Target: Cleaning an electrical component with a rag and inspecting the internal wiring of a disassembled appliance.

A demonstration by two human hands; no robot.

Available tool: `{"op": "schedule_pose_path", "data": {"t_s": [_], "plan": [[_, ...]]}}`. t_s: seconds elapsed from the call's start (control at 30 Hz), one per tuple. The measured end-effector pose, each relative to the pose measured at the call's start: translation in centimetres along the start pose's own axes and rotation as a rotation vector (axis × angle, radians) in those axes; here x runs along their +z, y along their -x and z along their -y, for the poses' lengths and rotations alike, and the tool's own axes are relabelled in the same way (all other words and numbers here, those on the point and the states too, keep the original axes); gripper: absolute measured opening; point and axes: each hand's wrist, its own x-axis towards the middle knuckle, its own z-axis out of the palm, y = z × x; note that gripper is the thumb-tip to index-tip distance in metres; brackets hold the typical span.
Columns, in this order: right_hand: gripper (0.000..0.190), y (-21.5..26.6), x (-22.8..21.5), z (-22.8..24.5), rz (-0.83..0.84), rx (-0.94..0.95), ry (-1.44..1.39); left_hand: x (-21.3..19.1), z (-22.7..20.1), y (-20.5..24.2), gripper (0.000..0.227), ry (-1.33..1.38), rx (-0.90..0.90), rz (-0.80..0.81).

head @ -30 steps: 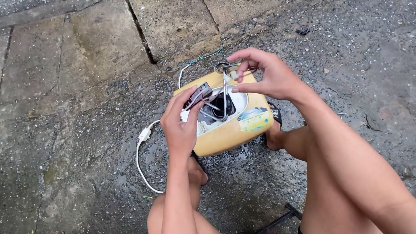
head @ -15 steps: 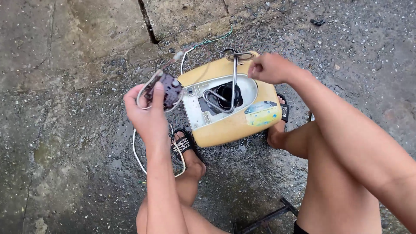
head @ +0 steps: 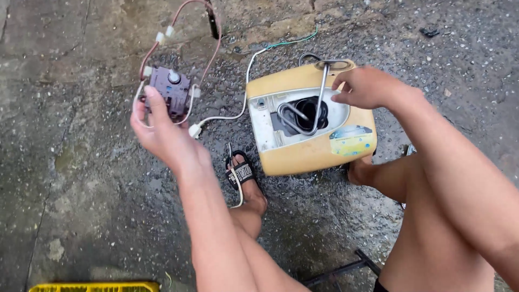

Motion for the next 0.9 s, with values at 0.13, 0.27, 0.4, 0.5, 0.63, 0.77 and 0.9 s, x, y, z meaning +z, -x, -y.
{"op": "schedule_pose_path", "data": {"t_s": [0.13,0.27,0.4,0.5,0.63,0.77,0.9], "plan": [[0.037,0.6,0.5,-0.2,0.053,-0.006,-0.008,0.2,0.5,1.2,0.081,0.078,-0.082,-0.059],[0.040,2.3,-0.2,0.5,0.013,-0.024,0.022,0.7,0.4,2.3,0.081,0.150,-0.165,-0.009],[0.040,2.9,0.3,0.8,0.007,0.005,0.085,-0.1,1.4,1.7,0.068,0.160,-0.122,0.035],[0.044,3.0,0.8,-0.3,-0.022,-0.036,0.142,-0.9,0.7,1.9,0.052,0.225,-0.171,0.202],[0.041,0.3,1.2,-1.7,-0.014,0.015,0.074,0.5,1.9,1.6,0.064,0.114,-0.120,0.172],[0.044,-2.6,4.3,-5.6,0.052,0.042,0.102,0.0,4.2,3.0,0.056,0.027,-0.185,0.272],[0.045,-4.8,6.3,-7.4,0.069,0.059,0.128,1.0,4.9,4.2,0.042,-0.103,-0.185,0.381]]}}
